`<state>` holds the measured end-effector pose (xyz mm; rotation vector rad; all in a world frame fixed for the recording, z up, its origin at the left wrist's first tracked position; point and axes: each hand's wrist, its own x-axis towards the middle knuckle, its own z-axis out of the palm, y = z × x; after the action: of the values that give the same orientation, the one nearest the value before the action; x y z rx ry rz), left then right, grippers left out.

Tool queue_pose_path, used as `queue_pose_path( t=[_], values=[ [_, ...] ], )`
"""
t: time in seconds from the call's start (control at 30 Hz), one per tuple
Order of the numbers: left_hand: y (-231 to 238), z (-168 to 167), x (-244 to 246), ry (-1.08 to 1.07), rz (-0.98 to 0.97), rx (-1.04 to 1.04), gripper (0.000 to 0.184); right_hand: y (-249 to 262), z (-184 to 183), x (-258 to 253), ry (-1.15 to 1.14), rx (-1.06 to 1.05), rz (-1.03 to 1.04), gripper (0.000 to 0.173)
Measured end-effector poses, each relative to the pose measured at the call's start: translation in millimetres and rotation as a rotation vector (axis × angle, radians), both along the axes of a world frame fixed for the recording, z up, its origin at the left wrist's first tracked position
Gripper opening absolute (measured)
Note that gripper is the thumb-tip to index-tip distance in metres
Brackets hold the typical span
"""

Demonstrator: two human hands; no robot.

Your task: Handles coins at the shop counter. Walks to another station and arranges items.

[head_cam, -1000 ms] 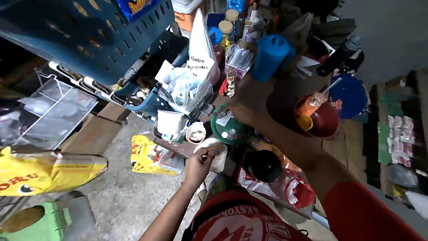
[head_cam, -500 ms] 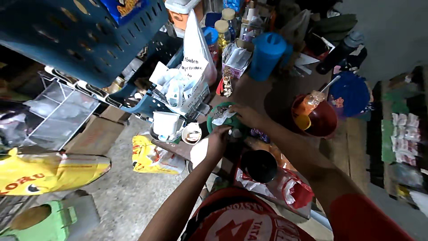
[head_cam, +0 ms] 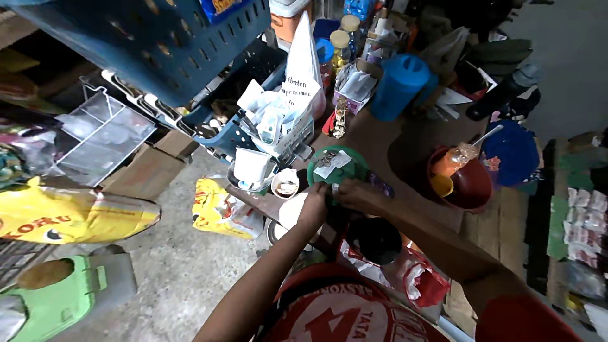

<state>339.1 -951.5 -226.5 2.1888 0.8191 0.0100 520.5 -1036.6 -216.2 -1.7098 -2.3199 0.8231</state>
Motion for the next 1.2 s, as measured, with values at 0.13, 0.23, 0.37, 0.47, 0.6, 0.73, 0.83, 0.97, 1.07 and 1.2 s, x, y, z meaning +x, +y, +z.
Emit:
queue_pose_path(
  t=[0.13, 0.23, 0.37, 0.47, 0.6, 0.73, 0.83, 0.97, 1.07, 1.2],
  values=[
    [2, 11, -8, -0.078, -0.033, -0.061, 0.040, 0, -4, 6, -0.036, -0.001, -0.005, 0.020],
    [-4, 15, -29, -0.162, -0.004, -0.077, 0.041, 6, 5, 5, -0.027, -0.061, -0.013, 0.023],
    [-14, 8, -91, -0.178, 0.044, -0.176, 0.035, 31, 23, -11, 0.071, -0.157, -0.161, 0.027],
    [-22, -6, -149, -0.160, 0.164, -0.286, 0.029, 65, 21, -27, 0.128, -0.067, -0.323, 0.023],
    [-37, -29, -220, -0.149, 0.513, -0.397, 0.029, 127, 17, -39, 0.023, -0.082, -0.433, 0.024],
    [-67, -51, -277, -0.029, 0.771, -0.423, 0.032, 162, 9, -41, -0.152, -0.094, -0.462, 0.025],
    [-96, -71, -314, 0.195, 0.769, -0.479, 0.034, 177, -5, -35, -0.291, -0.121, -0.516, 0.031],
    [-125, -61, -343, 0.584, 0.603, -0.770, 0.046, 190, -6, -34, -0.426, -0.293, -0.487, 0.050],
    [-166, -119, -380, 0.489, 0.661, -0.661, 0.037, 195, -3, -45, -0.420, -0.435, -0.390, 0.039],
    [-179, -81, -382, 0.265, 0.537, -0.520, 0.041, 197, -7, -49, -0.327, -0.486, -0.331, 0.037]
  ],
)
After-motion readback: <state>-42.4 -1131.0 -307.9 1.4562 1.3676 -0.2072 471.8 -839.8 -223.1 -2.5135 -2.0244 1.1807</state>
